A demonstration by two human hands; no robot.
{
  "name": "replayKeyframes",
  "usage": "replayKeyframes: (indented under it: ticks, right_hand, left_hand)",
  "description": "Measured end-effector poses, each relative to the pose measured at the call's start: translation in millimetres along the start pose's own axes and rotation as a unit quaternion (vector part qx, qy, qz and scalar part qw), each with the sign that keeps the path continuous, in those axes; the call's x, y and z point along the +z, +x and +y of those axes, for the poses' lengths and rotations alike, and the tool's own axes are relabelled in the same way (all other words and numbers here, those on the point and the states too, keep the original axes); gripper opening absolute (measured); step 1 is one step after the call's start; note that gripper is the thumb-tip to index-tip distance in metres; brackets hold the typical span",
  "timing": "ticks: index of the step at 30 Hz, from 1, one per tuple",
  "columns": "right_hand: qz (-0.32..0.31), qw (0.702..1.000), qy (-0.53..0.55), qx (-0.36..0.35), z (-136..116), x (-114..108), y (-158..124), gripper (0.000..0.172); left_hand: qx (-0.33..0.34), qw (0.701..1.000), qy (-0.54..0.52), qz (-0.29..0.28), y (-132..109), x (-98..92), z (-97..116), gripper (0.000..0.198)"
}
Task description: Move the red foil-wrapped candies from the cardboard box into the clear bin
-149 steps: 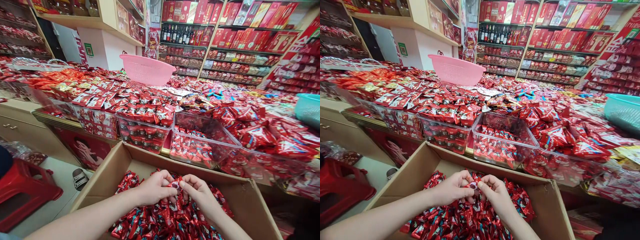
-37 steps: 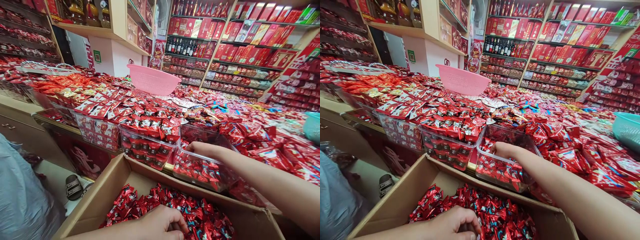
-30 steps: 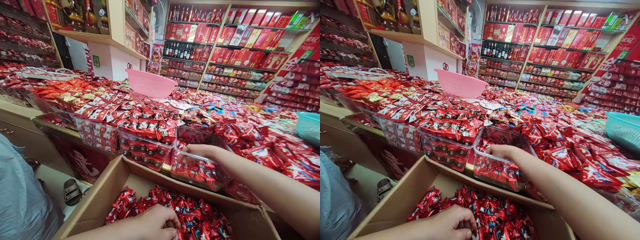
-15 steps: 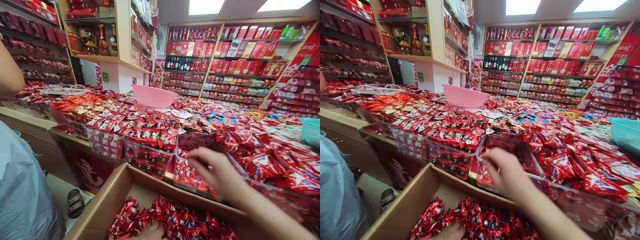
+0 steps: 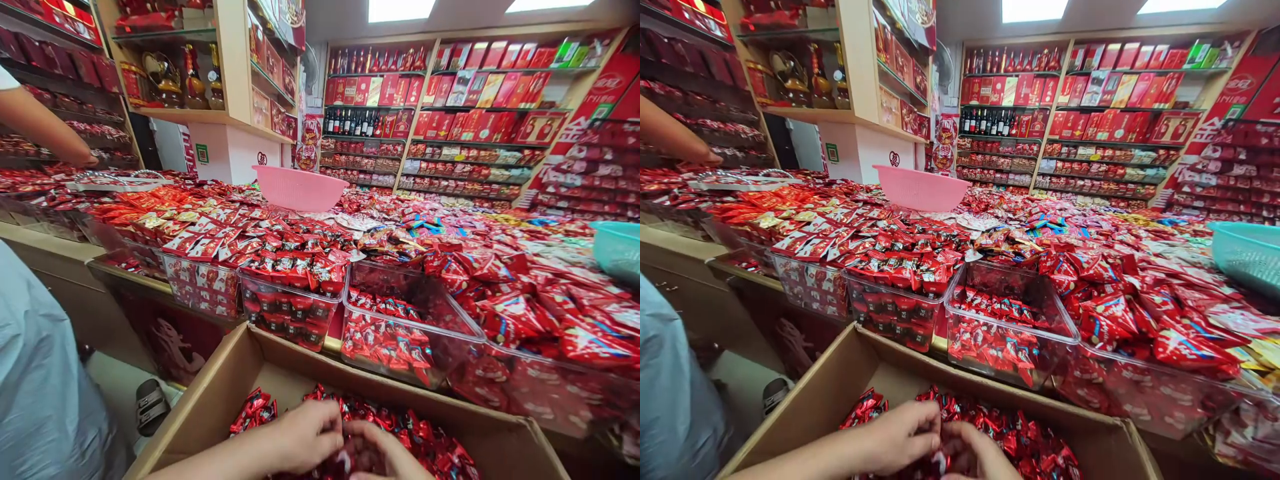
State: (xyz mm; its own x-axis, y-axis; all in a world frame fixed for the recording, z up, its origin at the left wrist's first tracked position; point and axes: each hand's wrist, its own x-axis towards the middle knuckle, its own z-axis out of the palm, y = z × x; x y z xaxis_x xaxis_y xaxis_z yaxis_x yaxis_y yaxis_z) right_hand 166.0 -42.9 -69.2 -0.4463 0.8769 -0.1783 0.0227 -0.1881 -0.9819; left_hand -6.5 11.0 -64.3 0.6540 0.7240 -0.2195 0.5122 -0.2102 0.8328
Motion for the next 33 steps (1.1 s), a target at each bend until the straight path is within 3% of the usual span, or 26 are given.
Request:
replayKeyframes:
  ticks: [2,4,10,17,19,23,26,28,31,33]
  right_hand:
    - [0.041,0.998,0.049,-0.015,-8,2,-1,0.031]
    - [0.084,0.995,0.044,-0.006,-21,3,-4,0.025]
    - [0.137,0.990,0.035,-0.014,-45,-1,-12,0.030]
    - [0.164,0.986,-0.004,-0.033,-42,-2,-15,0.024]
    - [0.162,0.985,-0.033,-0.043,-41,-3,-15,0.021]
    - [0.118,0.983,-0.122,-0.063,-49,-1,-18,0.031]
    - [0.088,0.960,-0.257,-0.063,-78,-1,-29,0.016]
    - [0.116,0.935,-0.321,-0.094,-110,-8,-37,0.015]
    - [0.263,0.886,-0.344,-0.167,-164,-30,-35,0.019]
    - [0.336,0.853,-0.363,-0.167,-190,-49,-19,0.022]
  left_hand:
    - [-0.026,0.990,-0.136,0.001,2,-6.0,19,0.012]
    - [-0.015,0.978,-0.205,0.024,3,-8.7,34,0.016]
    - [0.021,0.949,-0.313,0.019,-1,-9.7,51,0.028]
    - [0.033,0.956,-0.285,0.054,-2,-13.0,56,0.017]
    - [0.051,0.974,-0.211,0.072,-6,-13.8,59,0.013]
    - [0.092,0.991,-0.068,0.076,-18,-16.1,67,0.011]
    - [0.110,0.985,-0.124,0.058,-24,-18.4,72,0.015]
    - [0.122,0.975,-0.174,0.058,-25,-19.7,74,0.019]
    - [0.112,0.969,-0.214,0.045,-24,-18.5,72,0.022]
    - [0.095,0.975,-0.200,0.026,-23,-15.0,69,0.019]
